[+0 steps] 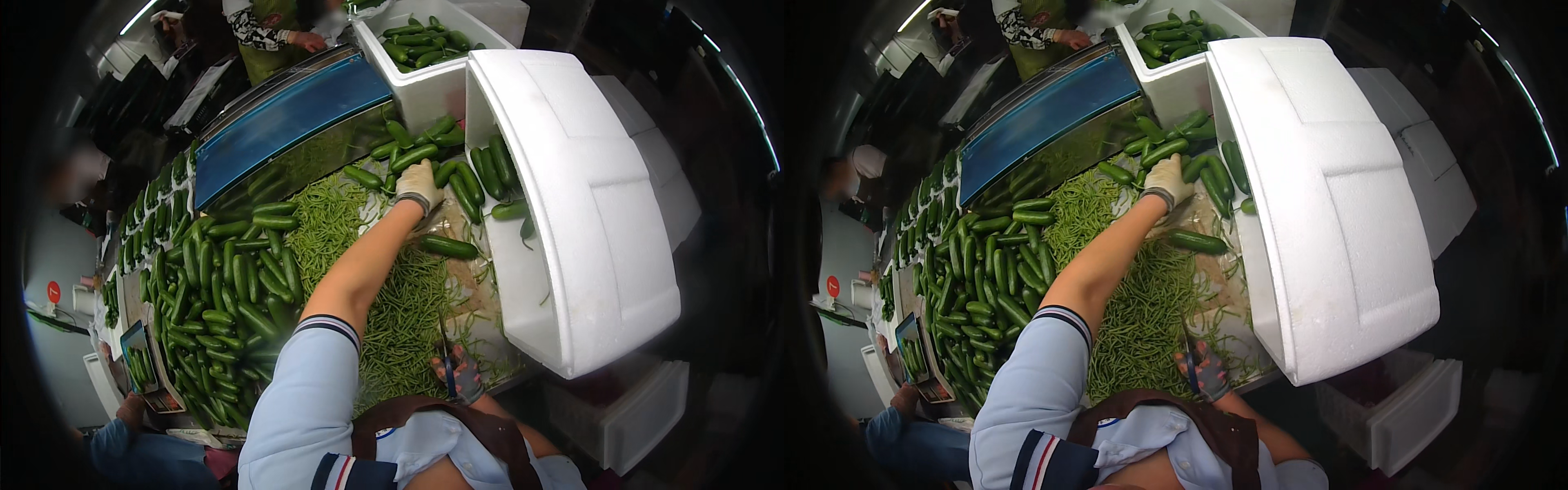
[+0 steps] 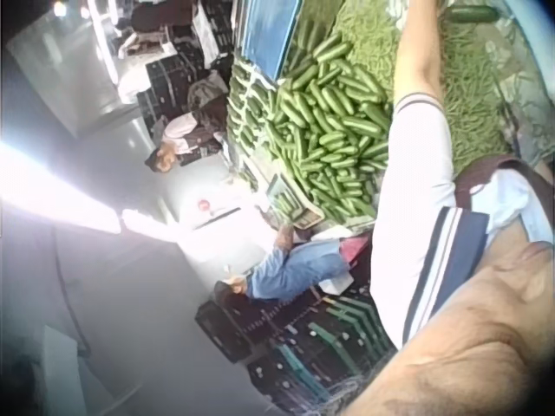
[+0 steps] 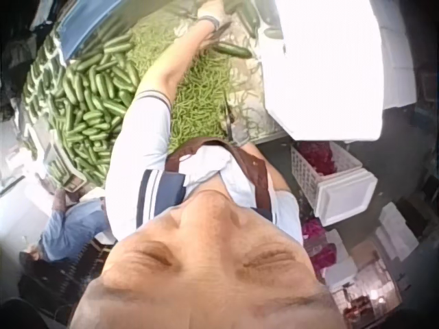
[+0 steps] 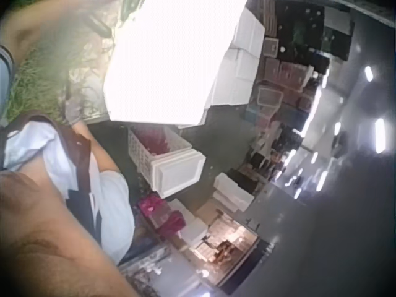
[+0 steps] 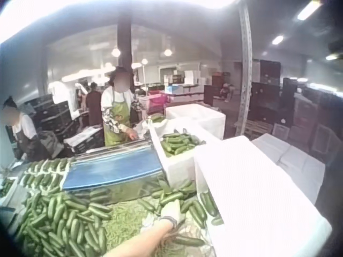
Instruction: The person repeatedly picks up cucumbers from a large pile on a stainless steel table, trims both ends with a small knife, and places the trimmed cucumbers into a white styrofoam container. The person wears gloves and an apron while working at a busy processing station with other workers nearby.
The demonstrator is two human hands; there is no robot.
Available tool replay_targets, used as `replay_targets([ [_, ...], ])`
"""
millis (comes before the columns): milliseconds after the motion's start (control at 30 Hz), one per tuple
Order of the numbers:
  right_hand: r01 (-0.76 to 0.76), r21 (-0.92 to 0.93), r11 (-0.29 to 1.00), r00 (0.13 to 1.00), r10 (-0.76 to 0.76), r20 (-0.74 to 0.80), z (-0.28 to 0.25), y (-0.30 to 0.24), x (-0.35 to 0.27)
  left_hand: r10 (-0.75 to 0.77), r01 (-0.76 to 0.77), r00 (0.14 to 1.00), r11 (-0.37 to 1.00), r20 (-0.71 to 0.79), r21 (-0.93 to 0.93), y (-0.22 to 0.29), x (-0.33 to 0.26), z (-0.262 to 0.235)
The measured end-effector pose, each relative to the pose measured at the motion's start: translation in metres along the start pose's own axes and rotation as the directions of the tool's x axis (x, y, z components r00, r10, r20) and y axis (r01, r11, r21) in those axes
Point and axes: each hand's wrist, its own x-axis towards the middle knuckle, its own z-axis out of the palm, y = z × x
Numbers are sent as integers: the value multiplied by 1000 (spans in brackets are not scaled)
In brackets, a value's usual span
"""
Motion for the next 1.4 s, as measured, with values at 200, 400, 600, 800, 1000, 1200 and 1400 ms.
replay_targets([
  [200,151,-59,987,987,-154,-49,-4,-4,-3,235,-418,884,785,-404,-457,-56,-82,-29],
  [400,106,-120,987,992,-113,-59,12,0,15,205,222,970,-514,132,-828,-70,-183,-63],
  [600,10,-935,-355,595,-749,291,34,20,34,107,179,978,-876,182,-449,-62,-218,-57],
  [800,-132,-624,-770,512,-592,622,82,65,66,77,161,934,-963,348,-217,-32,-248,-59],
  [1000,-49,-758,-650,578,-637,509,75,53,56,134,205,899,-970,417,-131,-22,-265,-50],
  [1200,-160,-377,-912,601,-393,696,78,84,60,68,171,880,-968,469,-181,-30,-269,-47],
  [1400,-401,-48,-915,702,-340,625,70,77,65,-77,140,864,-913,498,-384,-33,-276,-38],
])
